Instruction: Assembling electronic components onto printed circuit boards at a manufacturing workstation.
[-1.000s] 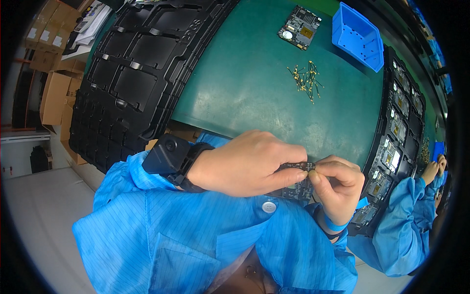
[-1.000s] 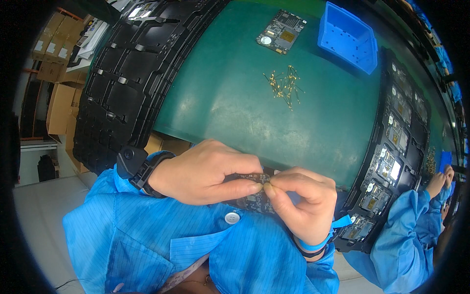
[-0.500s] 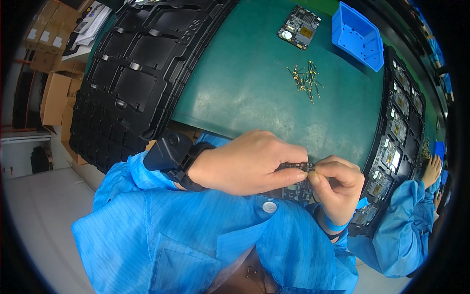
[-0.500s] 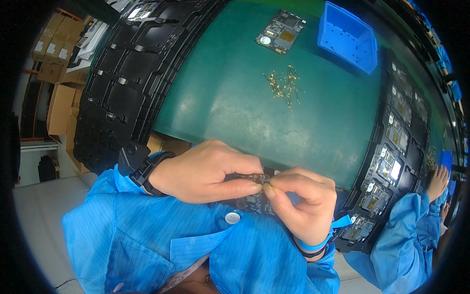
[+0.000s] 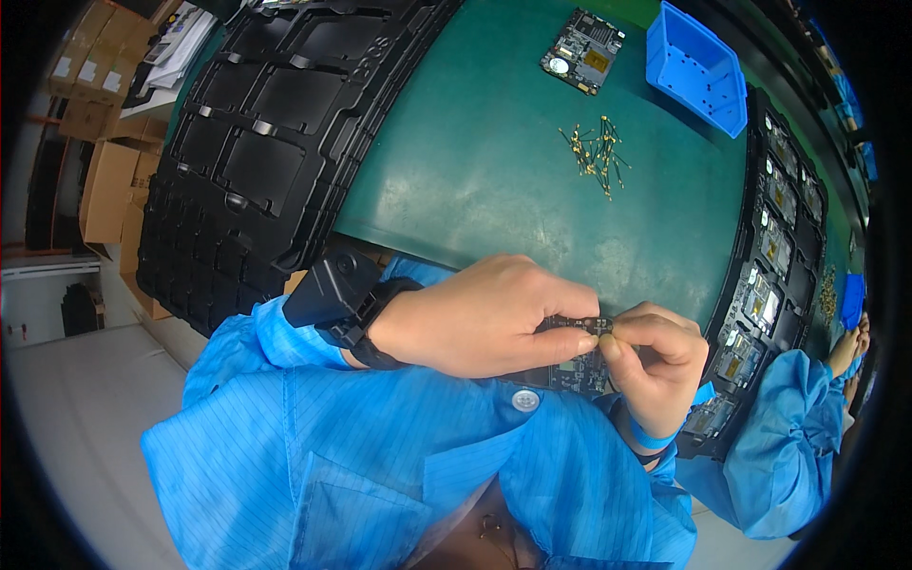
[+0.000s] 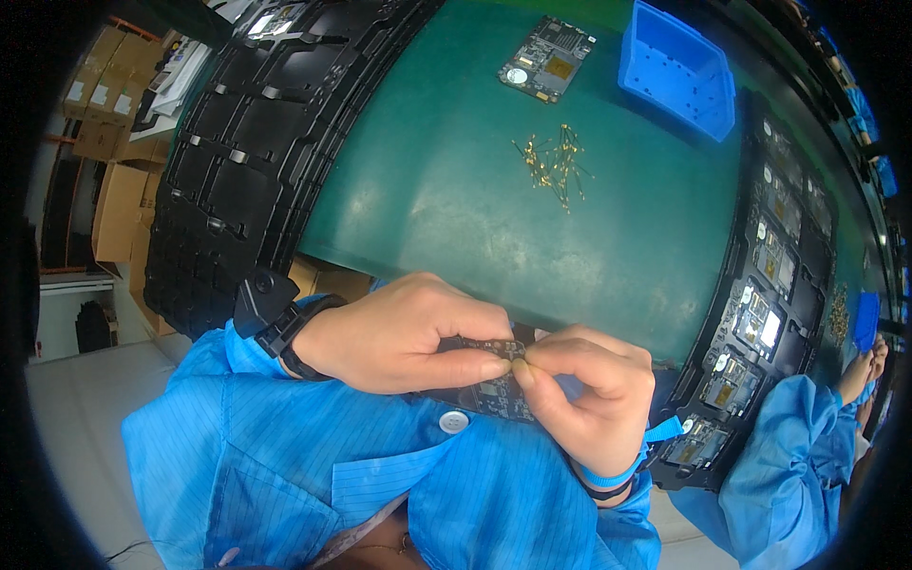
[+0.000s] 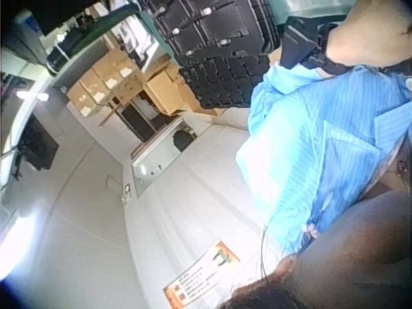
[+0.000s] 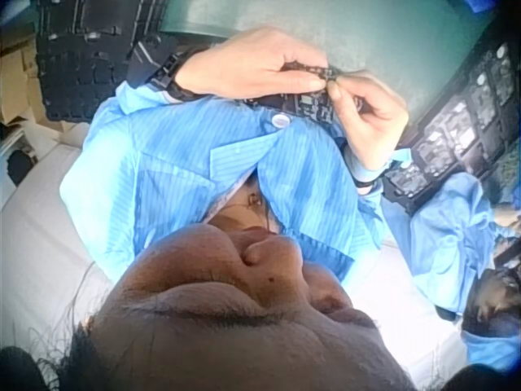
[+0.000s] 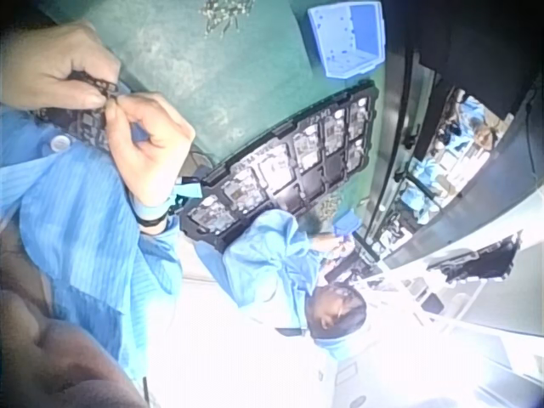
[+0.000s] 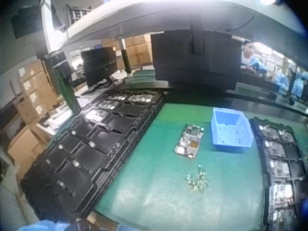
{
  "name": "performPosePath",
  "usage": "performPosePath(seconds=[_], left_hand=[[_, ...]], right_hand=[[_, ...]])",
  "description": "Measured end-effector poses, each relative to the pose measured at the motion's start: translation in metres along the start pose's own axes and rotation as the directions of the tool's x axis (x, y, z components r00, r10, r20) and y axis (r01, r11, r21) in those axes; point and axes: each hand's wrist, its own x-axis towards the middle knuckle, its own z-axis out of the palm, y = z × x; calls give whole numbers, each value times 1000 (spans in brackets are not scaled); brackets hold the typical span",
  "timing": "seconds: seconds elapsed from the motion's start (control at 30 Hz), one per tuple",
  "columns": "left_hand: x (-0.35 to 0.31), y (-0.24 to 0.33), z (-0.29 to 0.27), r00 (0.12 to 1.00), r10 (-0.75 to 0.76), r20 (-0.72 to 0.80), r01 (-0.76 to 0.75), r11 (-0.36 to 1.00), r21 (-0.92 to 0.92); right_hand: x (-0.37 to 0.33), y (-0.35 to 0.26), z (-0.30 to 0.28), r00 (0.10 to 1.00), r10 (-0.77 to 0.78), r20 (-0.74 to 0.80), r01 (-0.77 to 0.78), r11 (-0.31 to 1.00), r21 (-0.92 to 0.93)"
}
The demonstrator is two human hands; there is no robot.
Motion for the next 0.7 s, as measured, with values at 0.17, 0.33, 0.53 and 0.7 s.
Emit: performPosePath(seconds=[0.17, 0.33, 0.53, 0.7], left_hand=[[0, 0, 0, 1000, -8, 13, 8, 1000, -6], [-2, -1, -2, 1000, 12, 8, -12, 1000, 24], [-2, -1, -2, 999, 37, 0, -37, 999, 35], [-2, -1, -3, 1000, 12, 1, -12, 1000, -8]], right_hand=[[-1, 1, 0, 1000, -3, 1, 3, 1000, -16], [0, 0, 0, 998, 67, 14, -68, 996, 58], [-2, 2, 2, 999, 41, -3, -40, 997, 61], [-3, 1, 4, 997, 66, -24, -65, 997, 40]])
